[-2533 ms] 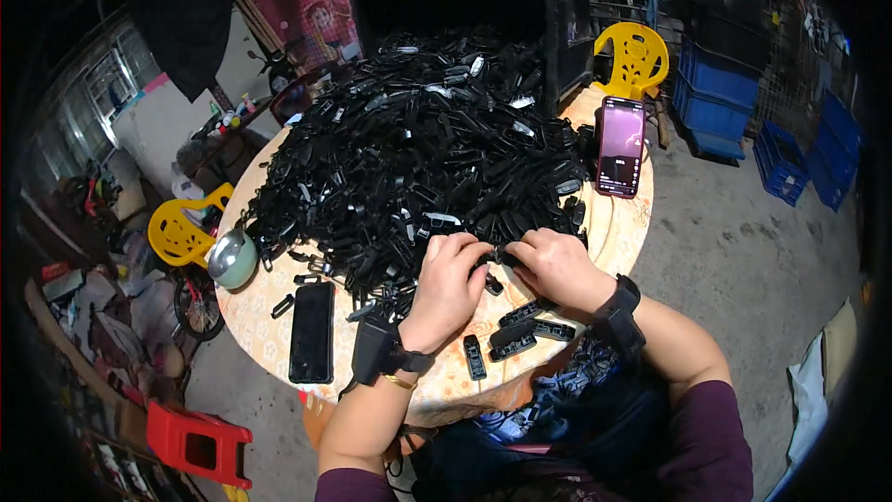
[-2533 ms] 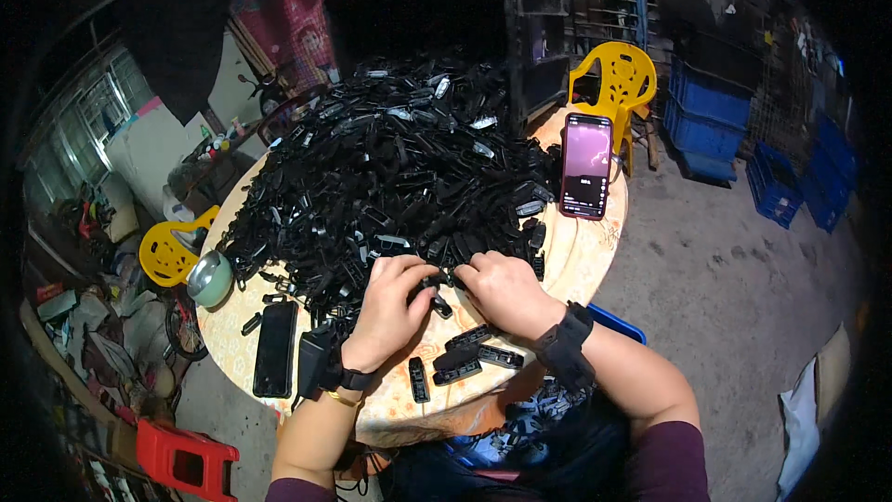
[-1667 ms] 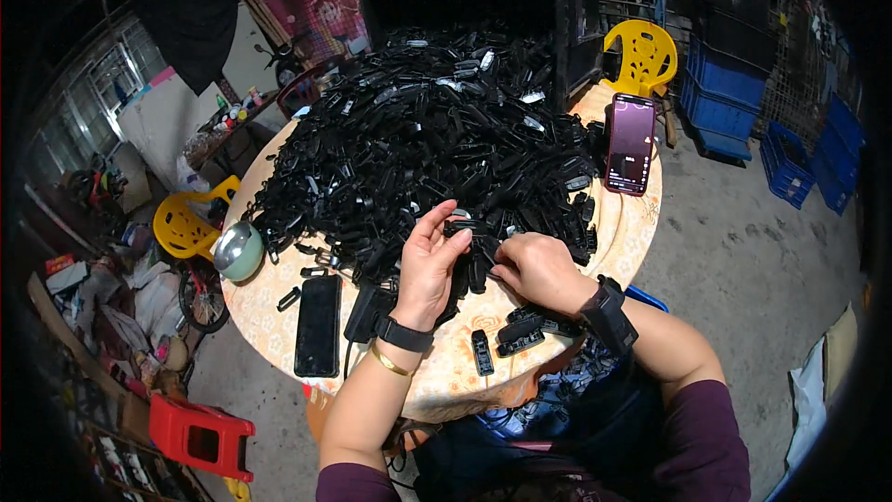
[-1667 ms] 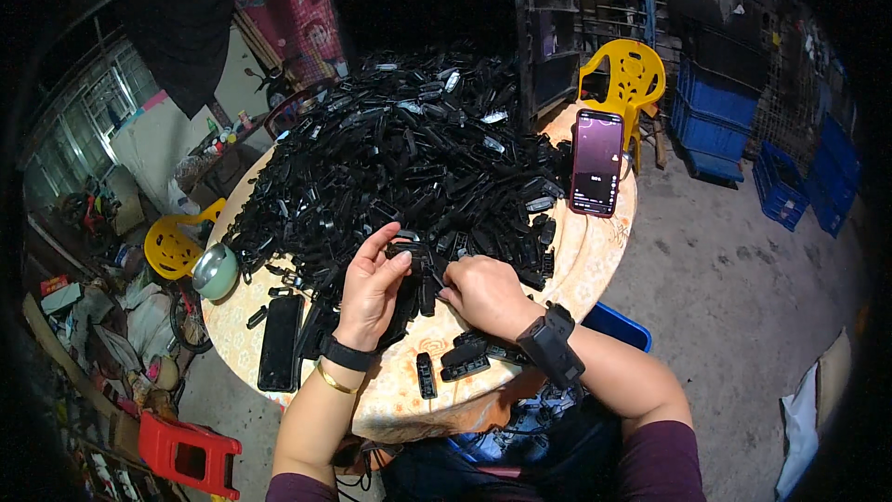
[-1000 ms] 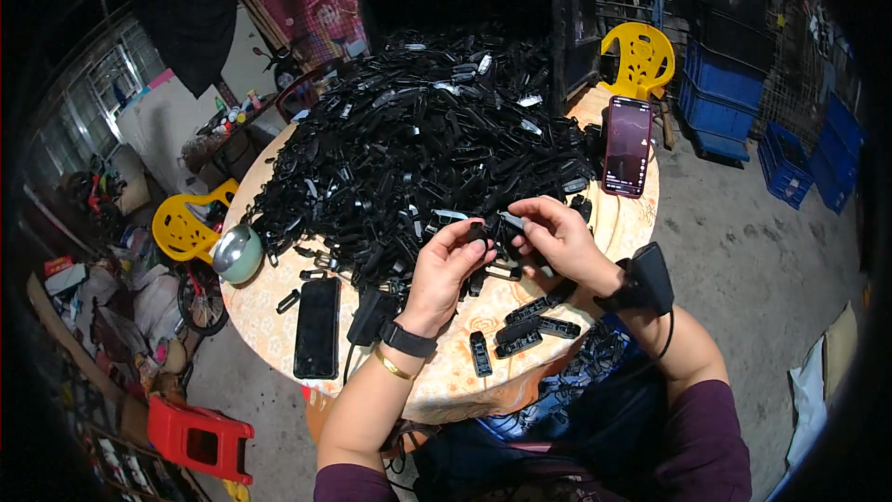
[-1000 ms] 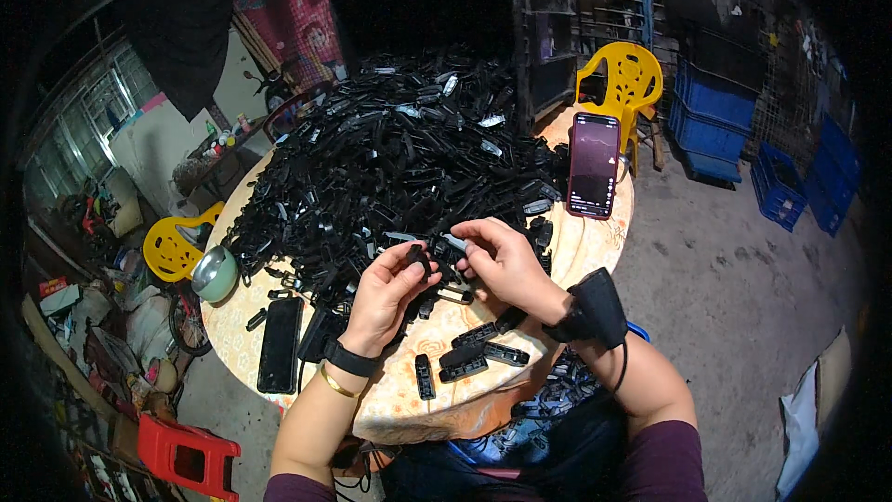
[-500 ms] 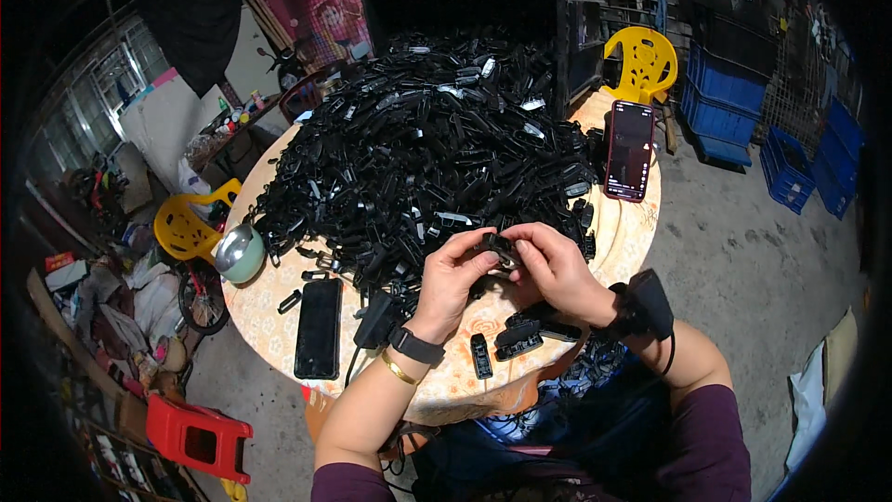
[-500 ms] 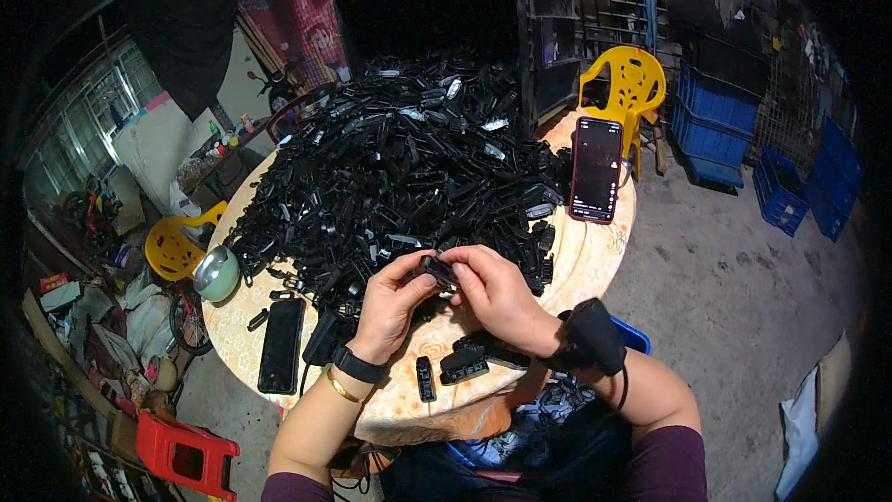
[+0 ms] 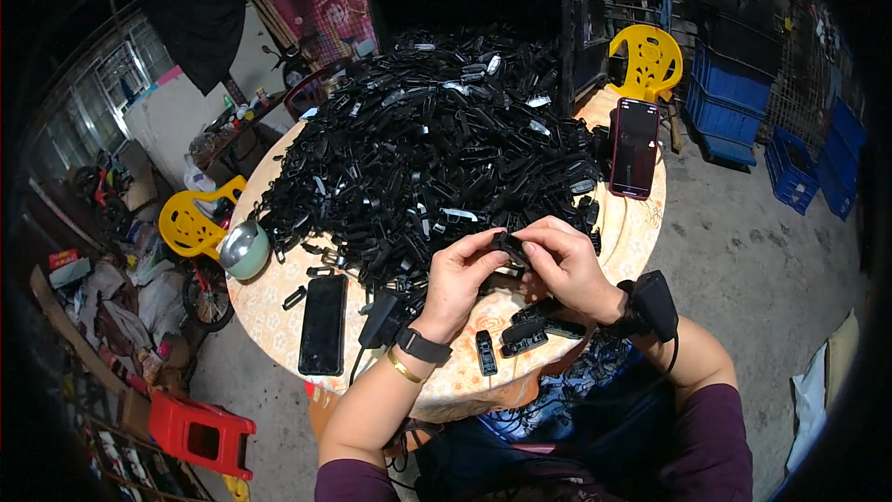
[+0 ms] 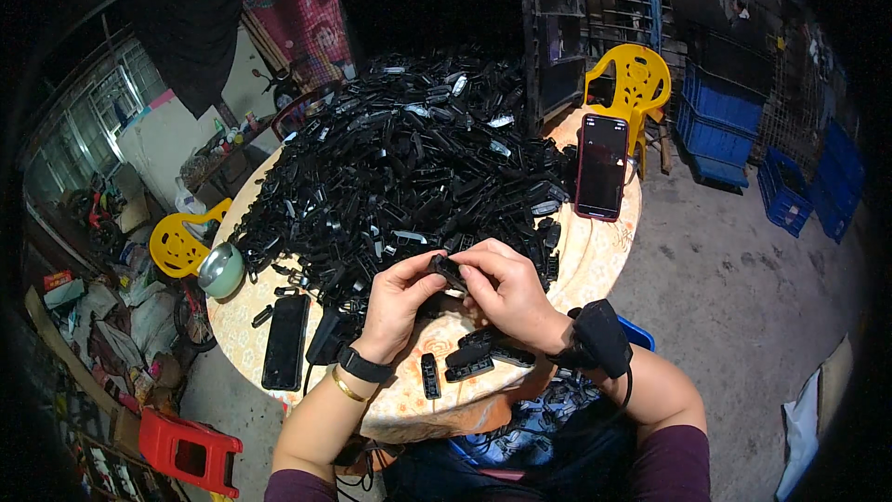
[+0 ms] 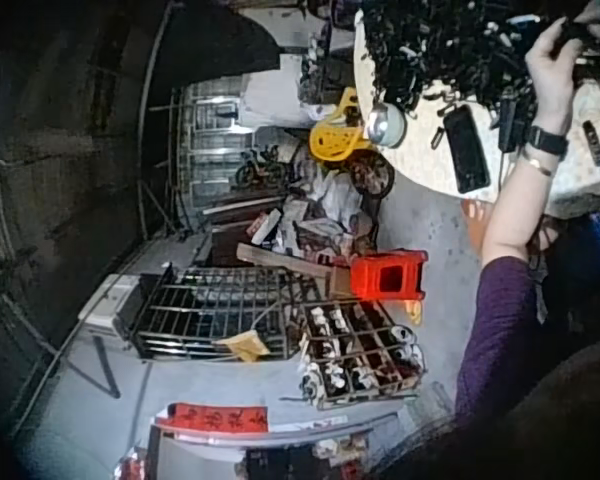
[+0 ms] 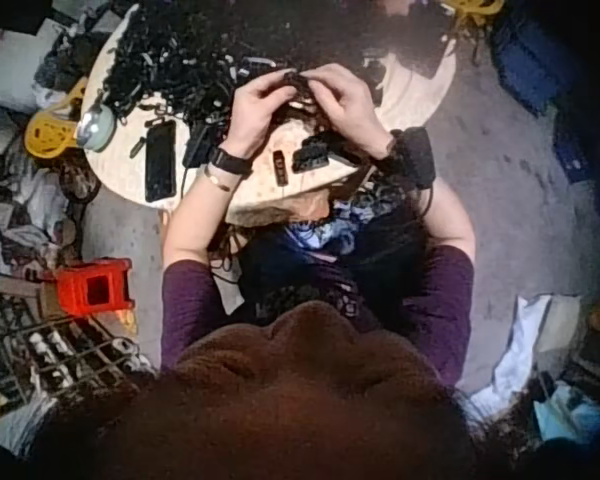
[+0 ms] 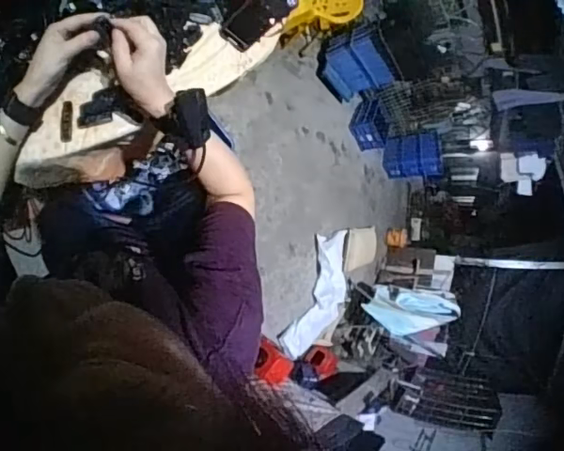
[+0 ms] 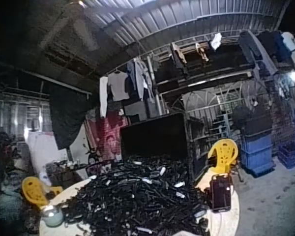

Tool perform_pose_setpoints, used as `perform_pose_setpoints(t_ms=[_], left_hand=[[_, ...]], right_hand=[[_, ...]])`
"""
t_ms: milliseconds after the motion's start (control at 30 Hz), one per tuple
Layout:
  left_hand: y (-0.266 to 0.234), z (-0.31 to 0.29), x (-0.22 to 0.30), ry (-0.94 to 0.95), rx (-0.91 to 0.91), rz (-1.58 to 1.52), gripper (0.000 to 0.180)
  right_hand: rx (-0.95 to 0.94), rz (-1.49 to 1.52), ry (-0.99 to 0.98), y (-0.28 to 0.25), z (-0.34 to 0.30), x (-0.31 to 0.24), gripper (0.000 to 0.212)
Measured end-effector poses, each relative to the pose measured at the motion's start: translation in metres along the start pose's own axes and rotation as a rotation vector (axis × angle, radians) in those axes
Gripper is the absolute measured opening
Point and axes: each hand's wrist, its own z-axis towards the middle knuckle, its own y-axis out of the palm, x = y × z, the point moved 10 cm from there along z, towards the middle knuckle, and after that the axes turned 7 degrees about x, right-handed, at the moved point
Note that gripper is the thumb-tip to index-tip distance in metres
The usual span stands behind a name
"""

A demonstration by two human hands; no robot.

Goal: Sorting and inspecting a large pile of black plastic or metal buckle components on a table.

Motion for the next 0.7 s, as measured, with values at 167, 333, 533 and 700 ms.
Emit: perform_pose_setpoints(t_ms=[167,333,533,700], left_hand=[[0.001,0.0,-0.002,-0.046,-0.012,0.019,0.032],[0.006,-0.003,-0.001,-0.054,-0.029,0.014,0.031],[0.001,-0.001,0.002,-0.024,-0.009,-0.055,0.029],[0.006,-0.002,0.012,0.016,-0.112,-0.003,0.025]], right_hand=[[-0.012,-0.104,-0.067,-0.001,0.002,-0.001,0.017],[0.013,-0.191,-0.179,-0.002,0.0,-0.012,0.017],[-0.002,-0.19,-0.08,0.002,-0.002,-0.015,0.027],[-0.2,0.0,0.173,0.019,-0.008,0.017,0.034]])
